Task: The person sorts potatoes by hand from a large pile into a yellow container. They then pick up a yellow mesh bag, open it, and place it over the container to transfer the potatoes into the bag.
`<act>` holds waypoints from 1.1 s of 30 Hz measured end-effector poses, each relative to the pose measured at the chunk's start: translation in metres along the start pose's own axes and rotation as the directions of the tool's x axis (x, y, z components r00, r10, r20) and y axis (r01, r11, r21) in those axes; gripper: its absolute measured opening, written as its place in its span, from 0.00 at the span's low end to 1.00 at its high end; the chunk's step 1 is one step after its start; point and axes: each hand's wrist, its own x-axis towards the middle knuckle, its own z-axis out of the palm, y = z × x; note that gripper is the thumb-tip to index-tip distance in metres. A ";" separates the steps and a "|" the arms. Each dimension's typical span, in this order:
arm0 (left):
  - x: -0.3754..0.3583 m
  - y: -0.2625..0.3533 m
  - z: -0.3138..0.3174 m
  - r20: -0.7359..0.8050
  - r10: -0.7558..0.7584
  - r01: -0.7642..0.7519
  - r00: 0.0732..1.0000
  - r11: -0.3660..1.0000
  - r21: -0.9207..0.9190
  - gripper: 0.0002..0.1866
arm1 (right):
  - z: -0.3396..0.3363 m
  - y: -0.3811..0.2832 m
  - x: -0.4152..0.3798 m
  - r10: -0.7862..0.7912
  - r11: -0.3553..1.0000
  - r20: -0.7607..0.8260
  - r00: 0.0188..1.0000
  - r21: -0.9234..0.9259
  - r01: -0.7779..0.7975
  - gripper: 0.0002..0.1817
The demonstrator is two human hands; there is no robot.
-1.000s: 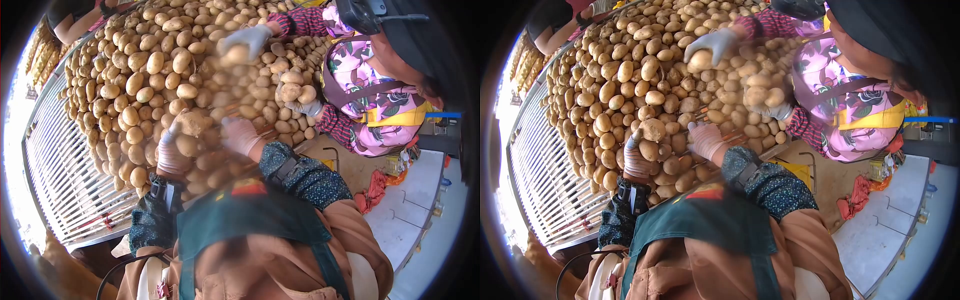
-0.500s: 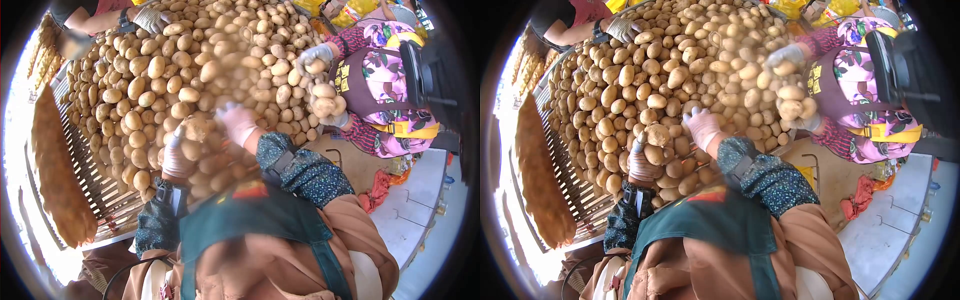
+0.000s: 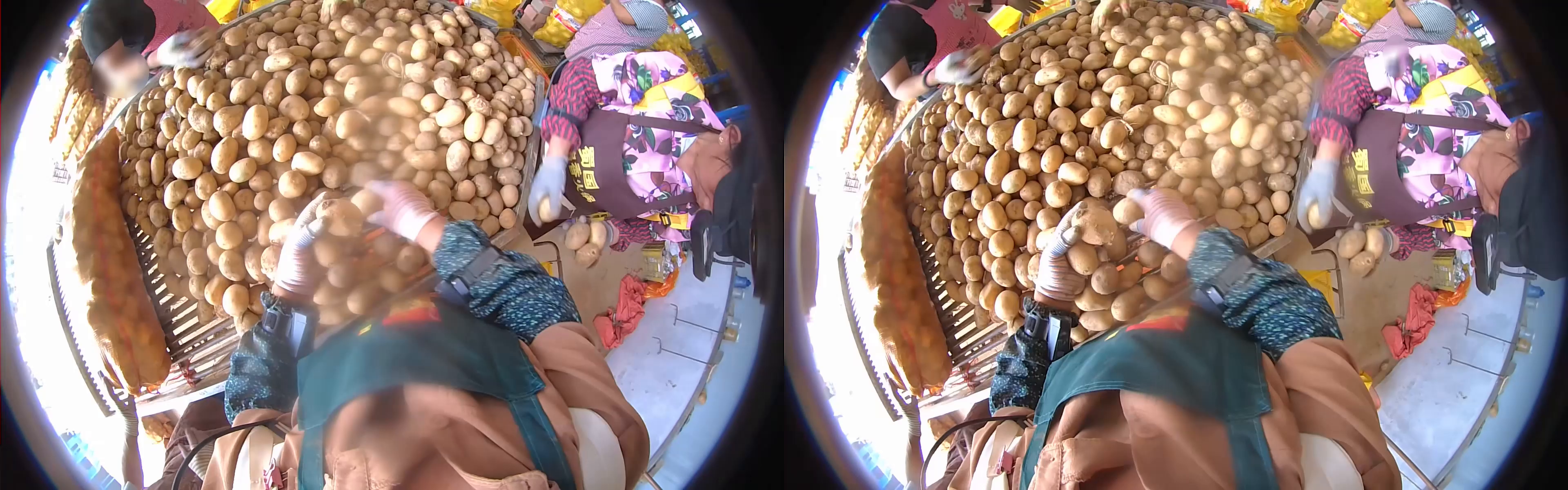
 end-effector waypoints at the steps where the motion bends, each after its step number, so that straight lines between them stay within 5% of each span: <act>1: -0.002 0.005 0.005 0.031 -0.017 0.018 0.999 1.000 -0.019 0.27 | 0.002 0.009 -0.005 0.031 0.929 0.024 0.999 0.367 -0.038 0.27; 3: -0.005 0.018 0.022 0.100 -0.051 0.057 0.994 0.997 -0.056 0.27 | 0.007 0.030 -0.019 0.067 0.423 0.089 0.994 0.899 -0.109 0.30; 5: 0.003 0.020 0.031 0.051 -0.059 0.061 0.997 0.998 -0.032 0.26 | -0.025 0.008 -0.058 0.001 -0.227 0.298 0.954 0.930 -0.290 0.34; 10: 0.013 0.008 0.043 0.059 -0.009 0.009 0.998 1.000 0.006 0.26 | -0.006 0.003 -0.069 -0.113 -0.624 0.372 0.921 0.695 -0.357 0.34; 20: 0.004 0.005 0.034 0.080 -0.120 0.097 0.990 0.965 0.244 0.32 | -0.016 0.003 -0.078 -0.186 0.075 0.032 0.982 0.997 -0.018 0.34; 21: 0.011 -0.008 0.012 0.102 -0.031 -0.019 0.994 0.888 0.460 0.28 | -0.037 -0.008 -0.090 -0.117 0.388 -0.028 0.993 0.919 0.072 0.31; 22: 0.011 -0.004 0.008 0.149 0.063 -0.152 0.987 0.669 0.727 0.27 | -0.039 -0.011 -0.095 -0.091 0.518 -0.063 0.994 0.849 0.101 0.31; 24: 0.022 -0.030 -0.039 0.251 0.181 -0.304 0.951 0.385 0.871 0.28 | 0.005 0.014 -0.076 -0.143 0.351 -0.095 0.985 0.926 0.141 0.35; 26: 0.008 -0.034 -0.034 0.180 0.109 -0.206 0.978 0.678 0.706 0.26 | -0.027 -0.010 -0.099 -0.162 0.412 -0.006 0.987 0.908 0.073 0.41; 29: -0.008 -0.019 -0.021 0.060 -0.106 0.036 0.993 0.726 0.687 0.24 | -0.018 -0.013 -0.103 -0.216 0.253 0.128 0.968 0.965 -0.071 0.39; 33: -0.033 -0.004 0.002 0.112 -0.125 0.046 0.986 0.844 0.534 0.27 | 0.005 -0.014 -0.101 -0.287 0.079 0.139 0.948 0.990 -0.121 0.36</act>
